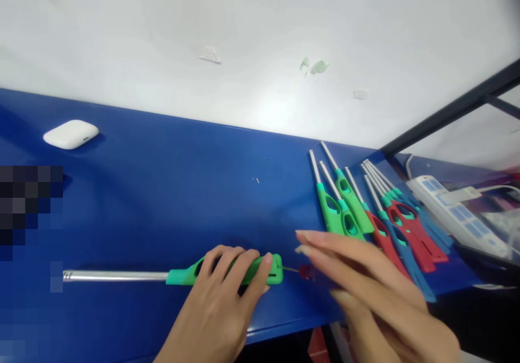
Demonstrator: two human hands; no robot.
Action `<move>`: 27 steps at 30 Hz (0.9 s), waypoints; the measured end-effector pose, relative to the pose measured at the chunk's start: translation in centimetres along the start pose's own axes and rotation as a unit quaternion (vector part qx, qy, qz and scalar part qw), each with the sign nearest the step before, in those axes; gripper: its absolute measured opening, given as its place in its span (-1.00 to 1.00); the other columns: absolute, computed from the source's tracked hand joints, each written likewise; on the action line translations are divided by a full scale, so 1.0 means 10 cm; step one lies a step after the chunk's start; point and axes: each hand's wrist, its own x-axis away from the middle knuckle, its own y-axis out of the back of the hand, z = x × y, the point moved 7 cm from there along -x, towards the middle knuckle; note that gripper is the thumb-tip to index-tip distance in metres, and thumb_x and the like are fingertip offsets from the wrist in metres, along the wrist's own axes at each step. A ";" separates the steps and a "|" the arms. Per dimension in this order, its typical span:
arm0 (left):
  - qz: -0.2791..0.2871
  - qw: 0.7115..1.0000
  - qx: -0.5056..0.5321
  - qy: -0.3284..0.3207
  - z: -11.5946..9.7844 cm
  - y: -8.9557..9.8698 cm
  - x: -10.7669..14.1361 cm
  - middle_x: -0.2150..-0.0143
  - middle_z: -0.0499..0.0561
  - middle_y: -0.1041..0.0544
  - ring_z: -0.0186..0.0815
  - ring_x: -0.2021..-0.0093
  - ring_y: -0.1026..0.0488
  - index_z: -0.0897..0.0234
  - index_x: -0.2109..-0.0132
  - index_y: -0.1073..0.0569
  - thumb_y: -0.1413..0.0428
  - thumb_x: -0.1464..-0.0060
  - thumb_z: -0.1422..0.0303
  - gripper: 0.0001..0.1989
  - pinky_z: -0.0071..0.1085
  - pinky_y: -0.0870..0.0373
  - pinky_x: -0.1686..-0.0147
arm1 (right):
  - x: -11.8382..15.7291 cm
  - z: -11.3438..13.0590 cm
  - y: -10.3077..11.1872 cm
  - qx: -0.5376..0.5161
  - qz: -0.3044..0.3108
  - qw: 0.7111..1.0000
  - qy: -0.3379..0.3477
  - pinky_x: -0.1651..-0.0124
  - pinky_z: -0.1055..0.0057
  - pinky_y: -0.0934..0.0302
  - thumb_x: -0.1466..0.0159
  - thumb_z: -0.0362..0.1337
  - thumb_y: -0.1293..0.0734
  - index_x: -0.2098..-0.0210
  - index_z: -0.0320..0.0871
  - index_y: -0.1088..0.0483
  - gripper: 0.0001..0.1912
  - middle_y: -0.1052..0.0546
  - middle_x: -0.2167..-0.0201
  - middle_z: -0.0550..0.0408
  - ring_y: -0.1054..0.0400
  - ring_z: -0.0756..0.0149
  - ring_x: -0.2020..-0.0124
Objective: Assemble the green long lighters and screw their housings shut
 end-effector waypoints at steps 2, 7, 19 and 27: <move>0.002 1.000 0.005 0.005 0.01 -0.01 0.00 -0.09 0.07 -0.55 -0.10 -0.08 -0.42 0.24 -0.28 -0.39 0.06 -0.30 0.61 -0.52 -0.05 -0.32 -0.09 | 0.01 -0.01 0.01 -0.019 -0.004 1.000 -0.001 0.34 0.34 -0.53 -0.36 -0.49 -0.32 0.03 -0.02 -0.61 -0.66 -0.61 0.19 0.05 -0.57 0.23 0.25; 0.001 1.000 0.002 0.000 0.00 -0.02 0.00 -0.09 0.08 -0.56 -0.09 -0.06 -0.44 0.26 -0.29 -0.39 0.07 -0.33 0.58 -0.55 -0.05 -0.34 -0.06 | 0.02 -0.01 0.14 0.003 -0.054 0.999 0.006 0.39 0.40 -0.47 -0.30 -0.40 -0.46 0.01 -0.04 -0.60 -0.71 -0.51 0.33 0.09 -0.49 0.31 0.34; -0.037 0.999 0.001 -0.012 0.06 0.00 -0.03 -0.03 0.07 -0.60 -0.14 0.00 -0.46 0.20 -0.22 -0.47 0.10 -0.44 0.39 -0.64 -0.16 -0.34 0.00 | 0.01 0.08 -0.03 -0.063 0.063 0.996 -0.001 0.06 0.50 -0.56 -0.40 -0.36 -0.34 -0.18 -0.09 -0.49 -0.64 -0.62 -0.02 0.06 -0.59 0.26 0.05; -0.074 0.993 -0.047 -0.085 0.07 -0.05 -0.01 0.02 0.06 -0.62 -0.19 0.03 -0.47 0.23 -0.23 -0.47 0.07 -0.37 0.47 -0.61 -0.24 -0.29 0.01 | -0.02 0.04 0.09 -0.156 -0.070 0.985 -0.032 0.20 0.55 -0.52 -0.31 -0.61 -0.33 0.02 -0.10 -0.58 -0.62 -0.66 0.15 0.14 -0.57 0.39 0.22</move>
